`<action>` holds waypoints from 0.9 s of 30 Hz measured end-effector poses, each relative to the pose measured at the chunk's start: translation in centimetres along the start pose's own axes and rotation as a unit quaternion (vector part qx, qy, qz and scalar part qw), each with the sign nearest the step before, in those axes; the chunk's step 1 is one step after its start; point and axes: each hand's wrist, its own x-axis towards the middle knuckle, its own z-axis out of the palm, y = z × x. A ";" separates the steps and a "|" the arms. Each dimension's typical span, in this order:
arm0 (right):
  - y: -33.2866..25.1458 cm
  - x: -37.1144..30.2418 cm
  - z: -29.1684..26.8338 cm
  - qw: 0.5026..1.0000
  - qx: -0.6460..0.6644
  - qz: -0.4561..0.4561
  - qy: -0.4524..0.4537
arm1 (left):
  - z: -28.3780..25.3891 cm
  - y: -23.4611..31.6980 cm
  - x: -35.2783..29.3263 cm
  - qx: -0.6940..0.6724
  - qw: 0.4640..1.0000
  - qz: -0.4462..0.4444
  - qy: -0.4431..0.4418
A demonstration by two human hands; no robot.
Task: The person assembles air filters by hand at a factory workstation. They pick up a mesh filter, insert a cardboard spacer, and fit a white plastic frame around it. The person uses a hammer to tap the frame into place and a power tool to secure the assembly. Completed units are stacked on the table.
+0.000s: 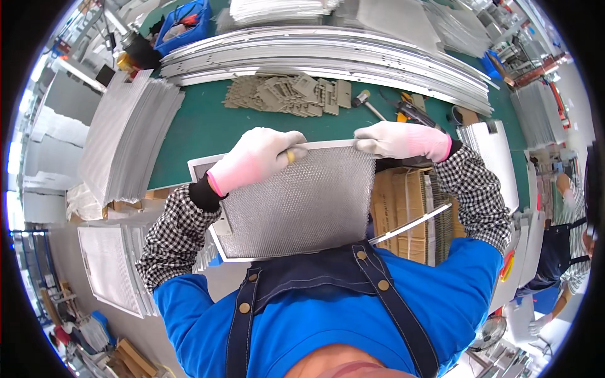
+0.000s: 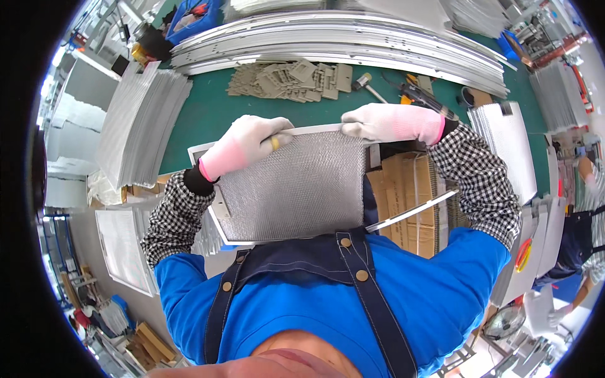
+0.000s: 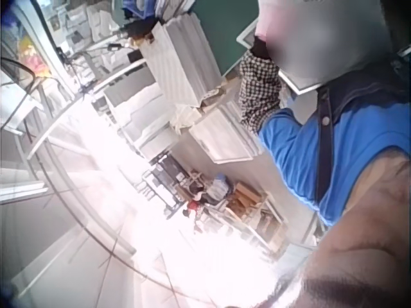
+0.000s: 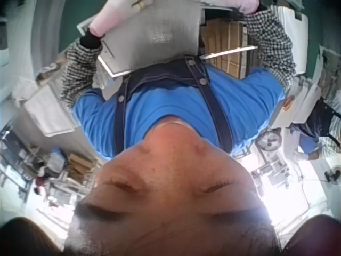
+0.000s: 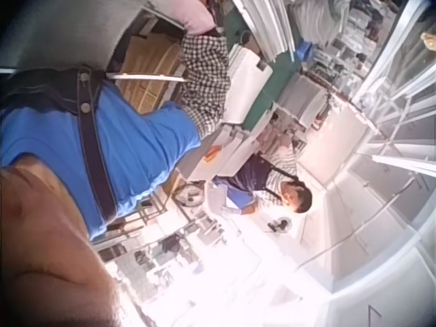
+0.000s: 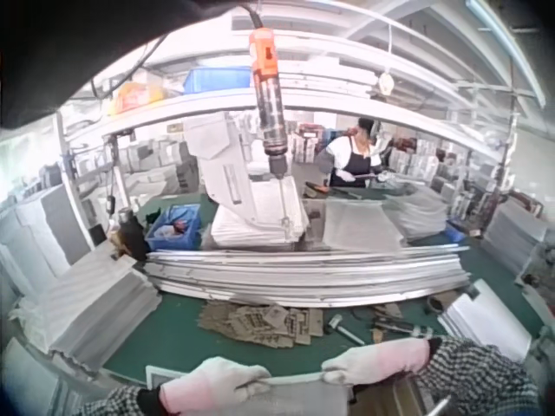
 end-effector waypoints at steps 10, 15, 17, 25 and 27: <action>-0.5 -1.2 1.9 0.990 -0.094 0.010 0.105 | 2.5 4.9 5.9 -0.010 0.996 0.037 -0.077; -3.3 -3.5 3.5 0.939 -0.172 -0.018 0.297 | 2.4 -2.5 0.9 -0.166 0.983 -0.079 -0.008; -2.3 -5.2 8.0 0.998 -0.015 -0.055 -0.021 | 2.2 -5.6 -2.0 -0.220 0.955 -0.196 0.034; -3.3 2.5 14.1 0.868 0.289 0.054 0.400 | -5.9 -1.1 -6.2 -0.138 0.896 -0.149 0.396; -5.8 1.6 8.5 0.739 0.361 -0.051 0.566 | -7.3 2.0 -5.4 -0.208 0.848 -0.044 0.486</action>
